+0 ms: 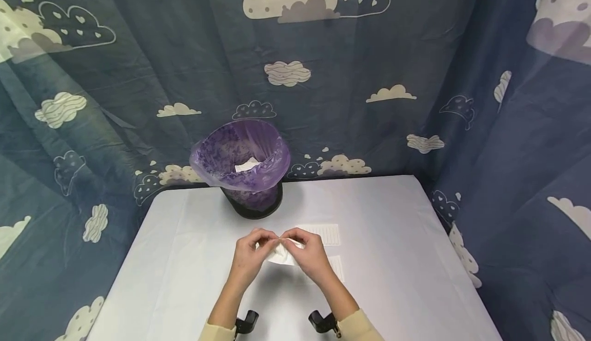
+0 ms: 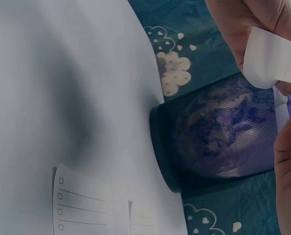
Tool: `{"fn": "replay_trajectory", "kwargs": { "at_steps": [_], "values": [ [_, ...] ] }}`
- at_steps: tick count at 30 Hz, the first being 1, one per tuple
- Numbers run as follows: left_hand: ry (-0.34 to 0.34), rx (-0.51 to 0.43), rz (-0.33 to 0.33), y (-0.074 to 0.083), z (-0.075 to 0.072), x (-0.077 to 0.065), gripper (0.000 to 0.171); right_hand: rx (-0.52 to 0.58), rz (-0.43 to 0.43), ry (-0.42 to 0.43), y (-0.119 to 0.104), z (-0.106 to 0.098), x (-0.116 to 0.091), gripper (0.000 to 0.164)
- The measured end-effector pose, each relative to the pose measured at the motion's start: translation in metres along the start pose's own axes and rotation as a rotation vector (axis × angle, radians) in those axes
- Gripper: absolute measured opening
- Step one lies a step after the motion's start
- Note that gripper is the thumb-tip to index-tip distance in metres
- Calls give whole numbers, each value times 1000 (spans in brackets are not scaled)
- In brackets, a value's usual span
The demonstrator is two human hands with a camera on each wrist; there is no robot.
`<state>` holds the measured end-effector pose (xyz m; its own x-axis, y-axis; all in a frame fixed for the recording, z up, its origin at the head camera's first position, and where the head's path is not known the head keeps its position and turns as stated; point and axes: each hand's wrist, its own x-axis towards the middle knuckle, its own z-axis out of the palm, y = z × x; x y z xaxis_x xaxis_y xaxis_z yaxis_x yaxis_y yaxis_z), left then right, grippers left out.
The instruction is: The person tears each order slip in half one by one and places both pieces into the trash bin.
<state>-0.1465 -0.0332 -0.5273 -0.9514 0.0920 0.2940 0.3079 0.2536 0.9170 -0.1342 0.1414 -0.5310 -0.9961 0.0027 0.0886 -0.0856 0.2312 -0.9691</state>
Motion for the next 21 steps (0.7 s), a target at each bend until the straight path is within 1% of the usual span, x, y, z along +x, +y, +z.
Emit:
{"fn": "replay_trajectory", "kwargs": {
  "at_steps": [6, 13, 21],
  "values": [
    [1, -15, 16, 0, -2, -5, 5, 28, 20, -18, 0, 1, -5, 5],
    [-3, -41, 41, 5, 0, -4, 5, 49, 28, -15, -4, -3, -5, 6],
    [-15, -21, 18, 8, 0, -3, 6, 51, 44, -11, -5, -5, -4, 7]
  ]
}}
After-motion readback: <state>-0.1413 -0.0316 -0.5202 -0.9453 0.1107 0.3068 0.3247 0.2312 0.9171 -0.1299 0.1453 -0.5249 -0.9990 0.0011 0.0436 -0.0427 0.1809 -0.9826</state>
